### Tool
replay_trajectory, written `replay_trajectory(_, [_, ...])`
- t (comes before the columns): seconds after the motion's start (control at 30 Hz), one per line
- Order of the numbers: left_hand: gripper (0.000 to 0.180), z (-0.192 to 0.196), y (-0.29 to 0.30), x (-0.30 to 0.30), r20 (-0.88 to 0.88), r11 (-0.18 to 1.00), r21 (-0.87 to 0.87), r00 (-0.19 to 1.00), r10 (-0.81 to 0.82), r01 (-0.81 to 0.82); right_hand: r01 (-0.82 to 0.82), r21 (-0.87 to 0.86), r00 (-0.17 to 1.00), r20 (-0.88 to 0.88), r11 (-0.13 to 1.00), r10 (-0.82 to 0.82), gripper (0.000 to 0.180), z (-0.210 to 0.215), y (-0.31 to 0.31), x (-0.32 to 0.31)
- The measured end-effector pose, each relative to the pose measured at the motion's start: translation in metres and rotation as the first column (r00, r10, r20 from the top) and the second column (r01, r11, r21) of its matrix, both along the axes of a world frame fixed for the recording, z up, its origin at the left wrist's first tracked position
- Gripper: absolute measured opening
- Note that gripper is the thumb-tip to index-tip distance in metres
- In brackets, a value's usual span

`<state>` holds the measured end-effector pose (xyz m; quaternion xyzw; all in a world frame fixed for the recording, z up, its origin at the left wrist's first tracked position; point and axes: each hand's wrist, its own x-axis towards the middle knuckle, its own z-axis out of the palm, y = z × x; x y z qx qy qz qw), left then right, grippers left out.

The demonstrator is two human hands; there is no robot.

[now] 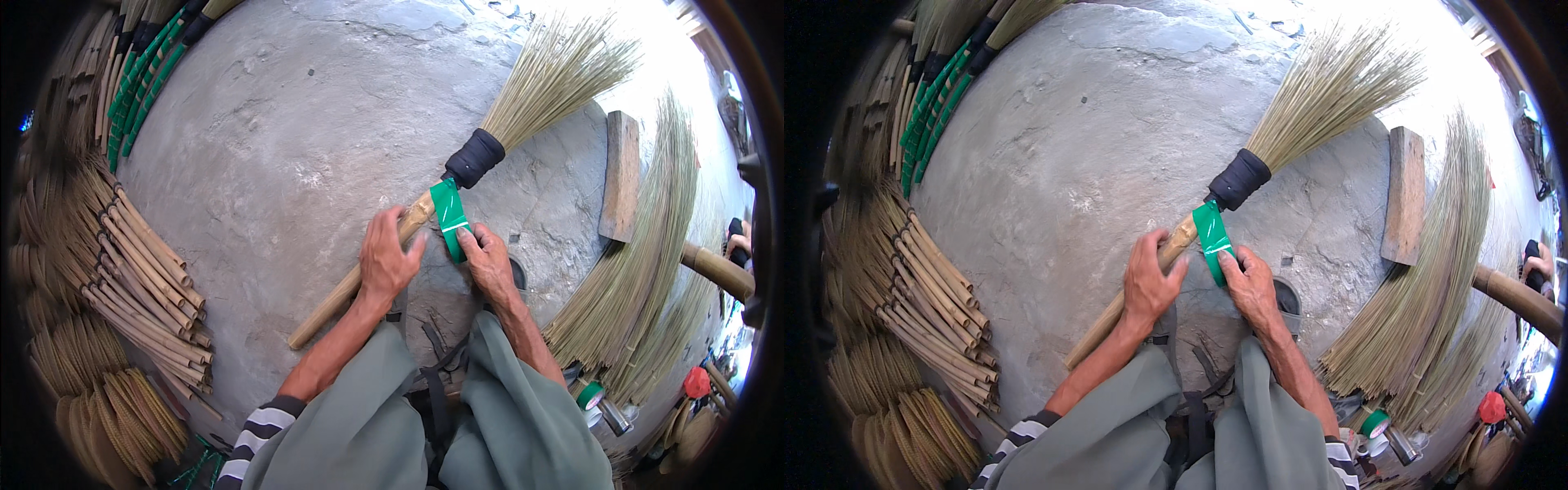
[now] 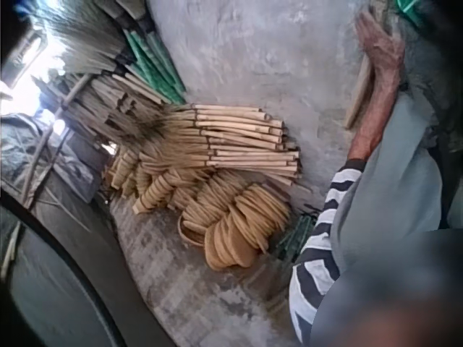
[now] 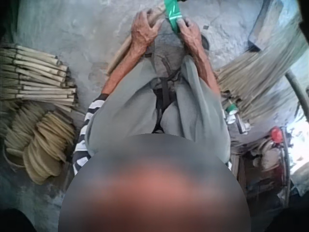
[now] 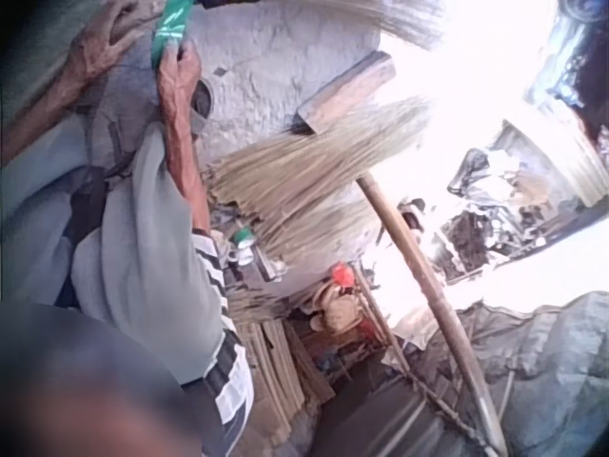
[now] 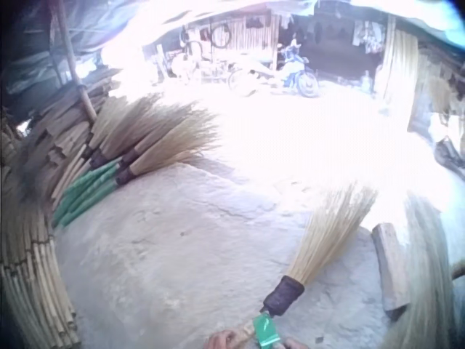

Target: The person sits on the floor and wraps green tape around the handle of a broom. They pull tape from a roll, wrap it tightly around the handle, and cut the tape with scissors before placing the finished broom aside.

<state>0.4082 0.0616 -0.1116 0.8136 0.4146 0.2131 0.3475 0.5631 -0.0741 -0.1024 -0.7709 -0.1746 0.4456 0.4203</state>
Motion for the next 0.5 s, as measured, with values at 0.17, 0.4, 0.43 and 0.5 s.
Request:
replay_trajectory(0.17, [0.054,0.005,-0.007,-0.018,-0.135,0.999,-0.045,0.991,-0.019,0.014,-0.014,0.074,1.000,0.022,0.997,0.012,0.042,-0.008,-0.002,-0.001])
replay_trajectory(0.4, [0.045,0.028,0.000,-0.005,0.265,0.021,-0.964,0.959,0.098,0.264,0.094,0.210,0.979,-0.196,0.973,-0.052,0.042,-0.016,-0.014,0.030])
replay_trajectory(0.43, [0.050,0.028,0.000,-0.003,0.238,-0.003,-0.971,0.966,0.099,0.240,0.042,0.168,0.992,-0.126,0.985,-0.020,0.043,-0.017,-0.011,0.034])
replay_trajectory(0.5, [0.057,0.026,-0.003,-0.001,0.182,0.218,-0.960,0.983,-0.003,0.178,-0.020,0.081,0.999,0.040,0.996,0.017,0.046,-0.019,-0.004,0.037])
